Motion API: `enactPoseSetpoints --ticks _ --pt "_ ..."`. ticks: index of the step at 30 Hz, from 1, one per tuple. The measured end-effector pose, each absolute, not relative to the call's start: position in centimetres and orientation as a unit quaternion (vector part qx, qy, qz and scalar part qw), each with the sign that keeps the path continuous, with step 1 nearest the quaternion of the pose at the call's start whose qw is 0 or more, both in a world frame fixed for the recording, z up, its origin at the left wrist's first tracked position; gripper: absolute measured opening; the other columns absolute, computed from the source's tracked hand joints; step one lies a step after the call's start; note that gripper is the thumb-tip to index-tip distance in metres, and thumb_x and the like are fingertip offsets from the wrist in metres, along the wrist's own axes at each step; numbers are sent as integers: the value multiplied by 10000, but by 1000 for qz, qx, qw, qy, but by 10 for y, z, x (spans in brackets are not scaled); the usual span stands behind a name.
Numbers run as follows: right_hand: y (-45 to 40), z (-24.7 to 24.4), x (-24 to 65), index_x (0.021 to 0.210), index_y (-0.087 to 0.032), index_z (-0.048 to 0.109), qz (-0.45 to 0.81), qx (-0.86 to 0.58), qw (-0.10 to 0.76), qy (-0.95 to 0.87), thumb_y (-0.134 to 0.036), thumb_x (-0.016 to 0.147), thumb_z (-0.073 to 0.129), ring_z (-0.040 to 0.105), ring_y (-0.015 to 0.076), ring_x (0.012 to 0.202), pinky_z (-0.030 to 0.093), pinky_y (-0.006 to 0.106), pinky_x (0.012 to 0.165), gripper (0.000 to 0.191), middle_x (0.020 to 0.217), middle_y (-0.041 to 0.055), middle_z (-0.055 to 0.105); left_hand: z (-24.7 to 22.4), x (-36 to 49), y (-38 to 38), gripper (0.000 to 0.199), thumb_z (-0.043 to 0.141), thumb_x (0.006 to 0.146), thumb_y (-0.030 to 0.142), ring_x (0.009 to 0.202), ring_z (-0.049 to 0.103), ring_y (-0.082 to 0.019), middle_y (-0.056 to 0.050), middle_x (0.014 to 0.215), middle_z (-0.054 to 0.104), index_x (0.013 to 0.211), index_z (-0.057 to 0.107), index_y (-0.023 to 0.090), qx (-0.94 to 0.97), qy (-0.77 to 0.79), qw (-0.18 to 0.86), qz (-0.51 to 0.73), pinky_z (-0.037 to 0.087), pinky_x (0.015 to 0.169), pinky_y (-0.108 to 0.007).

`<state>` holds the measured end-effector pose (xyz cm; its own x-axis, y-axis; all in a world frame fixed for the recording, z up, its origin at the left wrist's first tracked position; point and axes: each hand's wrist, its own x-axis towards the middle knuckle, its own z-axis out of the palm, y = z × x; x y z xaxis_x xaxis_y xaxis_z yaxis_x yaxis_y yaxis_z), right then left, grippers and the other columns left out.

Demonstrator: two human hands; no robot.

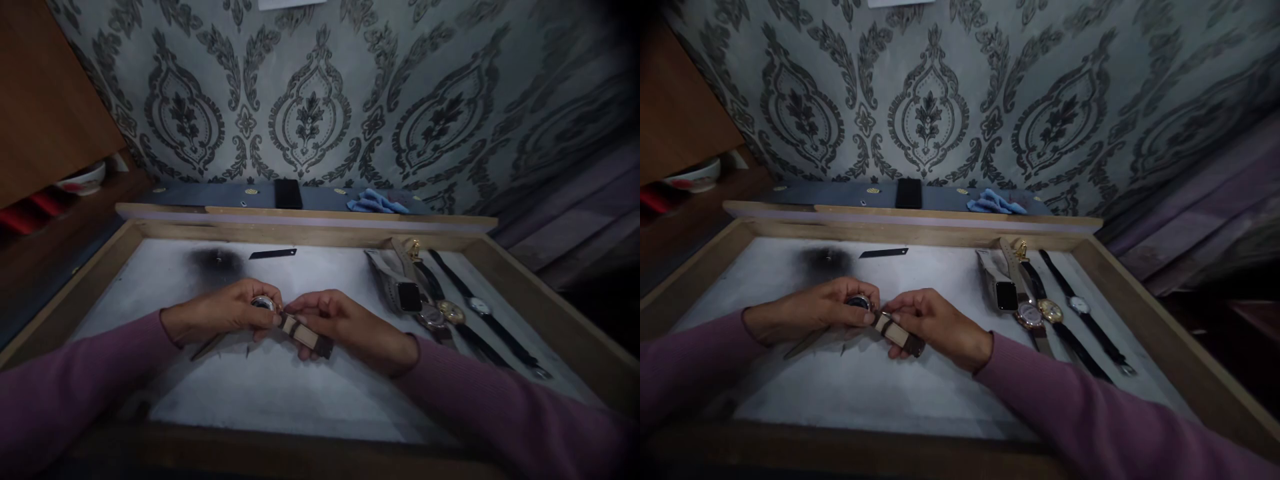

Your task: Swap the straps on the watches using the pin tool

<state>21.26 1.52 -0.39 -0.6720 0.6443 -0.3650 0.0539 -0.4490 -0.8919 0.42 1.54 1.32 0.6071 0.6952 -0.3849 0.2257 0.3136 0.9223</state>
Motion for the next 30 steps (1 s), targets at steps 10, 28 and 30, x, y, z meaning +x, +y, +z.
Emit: enactPoseSetpoints --ticks 10,28,30 --pt "9 -7 210 895 -188 442 739 -393 233 -496 -266 944 527 646 98 478 498 179 472 126 563 -42 633 10 3 16 185 672 747 312 499 424 -91 51 528 523 759 553 171 556 410 702 172 281 512 -227" --pt "7 -8 212 841 -161 550 746 -350 248 -510 -384 888 619 627 90 455 476 176 449 237 554 -32 617 19 8 14 203 688 709 307 491 392 -76 64 519 502 735 542 169 532 433 706 176 249 489 -224" --pt "7 -8 212 841 -158 550 746 -350 253 -507 -392 871 640 641 97 480 498 189 475 252 577 -24 634 18 7 14 211 691 716 319 494 403 -80 64 527 499 744 547 168 536 428 705 176 257 491 -225"
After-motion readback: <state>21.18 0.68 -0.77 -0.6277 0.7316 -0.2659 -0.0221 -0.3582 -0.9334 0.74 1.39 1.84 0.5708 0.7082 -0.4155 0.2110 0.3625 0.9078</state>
